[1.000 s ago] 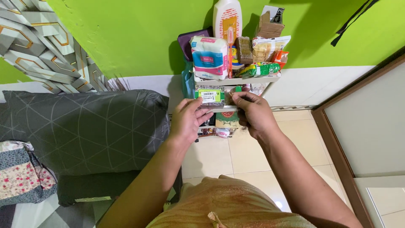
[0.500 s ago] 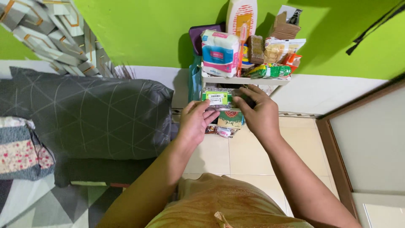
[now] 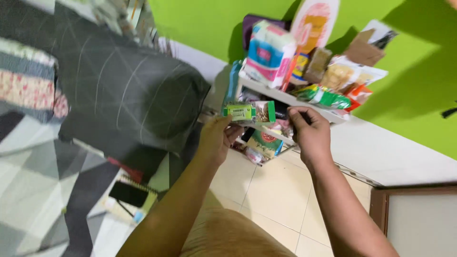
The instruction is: The person organizes and tidies various personal care items and household objects on shelves and a storage cart in a room.
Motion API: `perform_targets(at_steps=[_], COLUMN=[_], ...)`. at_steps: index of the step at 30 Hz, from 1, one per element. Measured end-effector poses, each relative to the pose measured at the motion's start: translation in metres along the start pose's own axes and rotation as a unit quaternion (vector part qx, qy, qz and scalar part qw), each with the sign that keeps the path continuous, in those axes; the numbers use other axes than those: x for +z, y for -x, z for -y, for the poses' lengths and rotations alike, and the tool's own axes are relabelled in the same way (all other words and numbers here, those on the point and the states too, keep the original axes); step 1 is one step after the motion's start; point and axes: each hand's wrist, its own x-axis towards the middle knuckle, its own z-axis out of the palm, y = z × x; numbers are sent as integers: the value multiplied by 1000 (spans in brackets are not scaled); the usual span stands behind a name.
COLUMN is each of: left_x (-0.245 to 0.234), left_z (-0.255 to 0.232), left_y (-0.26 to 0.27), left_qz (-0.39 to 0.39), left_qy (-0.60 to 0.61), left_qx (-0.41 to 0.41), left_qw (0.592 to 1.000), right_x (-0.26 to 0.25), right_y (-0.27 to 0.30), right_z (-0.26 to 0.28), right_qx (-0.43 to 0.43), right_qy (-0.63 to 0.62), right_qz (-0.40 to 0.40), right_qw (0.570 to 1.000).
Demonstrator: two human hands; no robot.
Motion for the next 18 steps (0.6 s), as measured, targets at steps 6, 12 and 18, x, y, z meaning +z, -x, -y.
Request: perform_targets(at_steps=[6, 12, 18], left_x=[-74, -170, -300], left_z=[7, 20, 76], left_y=[5, -18, -77], left_qz=[-49, -84, -91], left_qy=[-11, -41, -29], left_qx=[56, 56, 57], left_qw=[997, 994, 994], right_x=[23, 85, 165], right_y=[-25, -33, -52], right_z=[-101, -249, -417], right_qx=[80, 175, 124], right_qy=[-113, -113, -71], right_qz=[42, 51, 129], right_qw=[989, 977, 981])
